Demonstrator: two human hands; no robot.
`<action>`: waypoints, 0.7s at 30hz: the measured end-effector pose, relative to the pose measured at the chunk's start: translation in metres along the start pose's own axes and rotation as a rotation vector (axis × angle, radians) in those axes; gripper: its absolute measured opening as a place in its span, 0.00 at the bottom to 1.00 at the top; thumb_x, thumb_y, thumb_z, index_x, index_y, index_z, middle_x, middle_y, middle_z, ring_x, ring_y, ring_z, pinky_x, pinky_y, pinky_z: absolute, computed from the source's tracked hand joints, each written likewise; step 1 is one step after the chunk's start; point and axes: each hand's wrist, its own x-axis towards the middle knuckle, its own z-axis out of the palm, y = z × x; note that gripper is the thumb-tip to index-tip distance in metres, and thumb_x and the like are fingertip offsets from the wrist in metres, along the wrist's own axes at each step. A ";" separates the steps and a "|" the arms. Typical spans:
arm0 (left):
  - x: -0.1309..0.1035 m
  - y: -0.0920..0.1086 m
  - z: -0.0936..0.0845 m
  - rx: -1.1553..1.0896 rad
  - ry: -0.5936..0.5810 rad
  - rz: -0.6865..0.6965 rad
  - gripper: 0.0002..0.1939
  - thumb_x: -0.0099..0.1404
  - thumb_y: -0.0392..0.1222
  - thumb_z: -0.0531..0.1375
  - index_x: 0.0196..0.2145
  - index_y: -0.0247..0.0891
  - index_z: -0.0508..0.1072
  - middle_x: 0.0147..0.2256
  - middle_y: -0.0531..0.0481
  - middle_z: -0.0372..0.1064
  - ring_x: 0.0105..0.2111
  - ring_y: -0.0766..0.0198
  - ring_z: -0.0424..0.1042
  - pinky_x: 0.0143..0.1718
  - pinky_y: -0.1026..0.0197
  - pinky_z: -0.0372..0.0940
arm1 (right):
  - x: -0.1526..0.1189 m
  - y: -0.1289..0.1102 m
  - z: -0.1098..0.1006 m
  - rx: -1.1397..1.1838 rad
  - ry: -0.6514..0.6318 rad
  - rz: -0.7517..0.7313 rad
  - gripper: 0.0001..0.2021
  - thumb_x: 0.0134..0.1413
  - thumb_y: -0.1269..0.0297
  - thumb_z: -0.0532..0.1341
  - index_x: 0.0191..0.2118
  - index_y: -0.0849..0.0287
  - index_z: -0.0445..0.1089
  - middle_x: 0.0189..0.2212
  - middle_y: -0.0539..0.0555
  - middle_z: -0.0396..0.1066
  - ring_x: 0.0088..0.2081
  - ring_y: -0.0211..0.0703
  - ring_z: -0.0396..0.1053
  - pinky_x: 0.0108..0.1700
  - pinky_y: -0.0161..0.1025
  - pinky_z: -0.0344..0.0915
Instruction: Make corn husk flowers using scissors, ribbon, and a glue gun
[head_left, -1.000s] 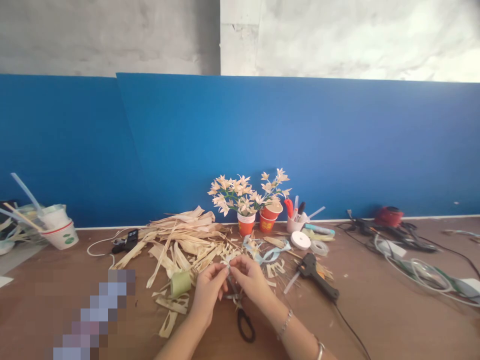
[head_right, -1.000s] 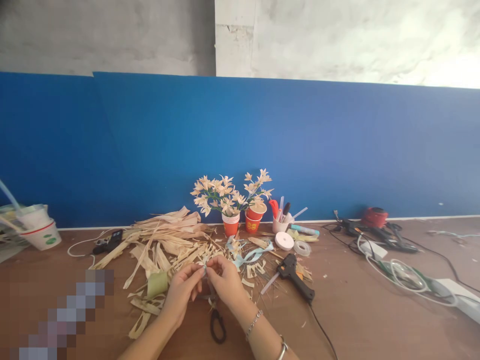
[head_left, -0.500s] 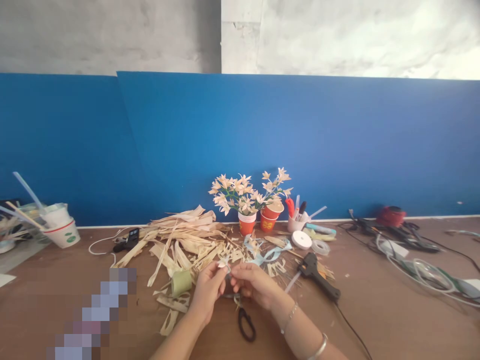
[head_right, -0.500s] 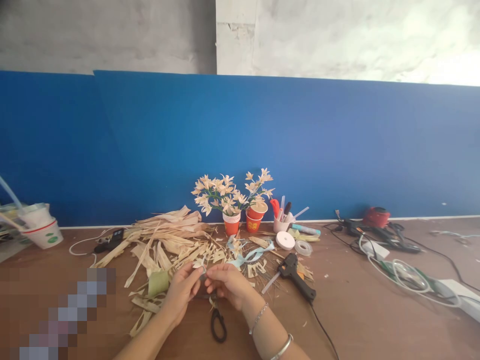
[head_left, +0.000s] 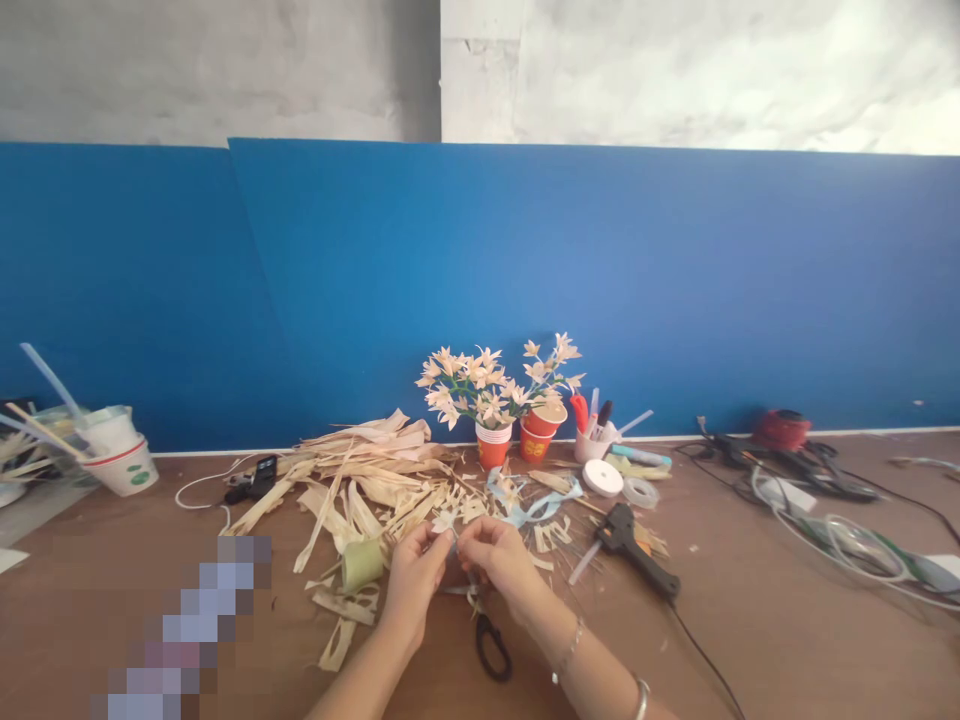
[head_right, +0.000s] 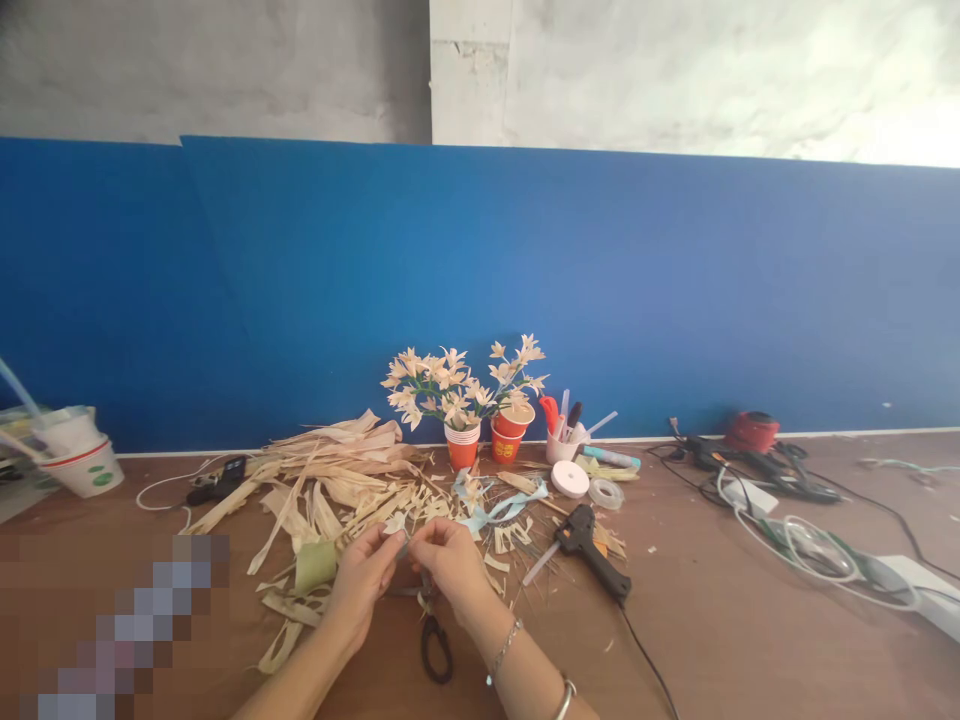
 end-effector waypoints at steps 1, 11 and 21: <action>-0.001 0.000 0.000 -0.003 0.010 0.000 0.18 0.48 0.52 0.63 0.22 0.37 0.63 0.13 0.64 0.48 0.13 0.76 0.45 0.15 0.70 0.39 | 0.000 0.002 0.002 -0.031 0.039 -0.051 0.04 0.37 0.67 0.59 0.20 0.60 0.62 0.13 0.44 0.61 0.16 0.31 0.53 0.20 0.31 0.48; 0.003 -0.006 -0.003 -0.056 0.018 -0.017 0.19 0.46 0.52 0.65 0.21 0.36 0.63 0.13 0.64 0.47 0.13 0.76 0.44 0.16 0.69 0.38 | -0.006 0.003 0.012 -0.224 0.146 -0.200 0.07 0.43 0.64 0.58 0.21 0.59 0.63 0.16 0.46 0.61 0.19 0.33 0.56 0.23 0.32 0.54; 0.004 0.001 -0.008 -0.151 -0.113 -0.049 0.16 0.47 0.48 0.65 0.21 0.34 0.65 0.15 0.59 0.57 0.12 0.79 0.45 0.14 0.70 0.36 | -0.007 -0.007 -0.003 0.031 -0.200 -0.007 0.16 0.43 0.52 0.62 0.23 0.62 0.67 0.20 0.50 0.69 0.18 0.30 0.59 0.19 0.28 0.52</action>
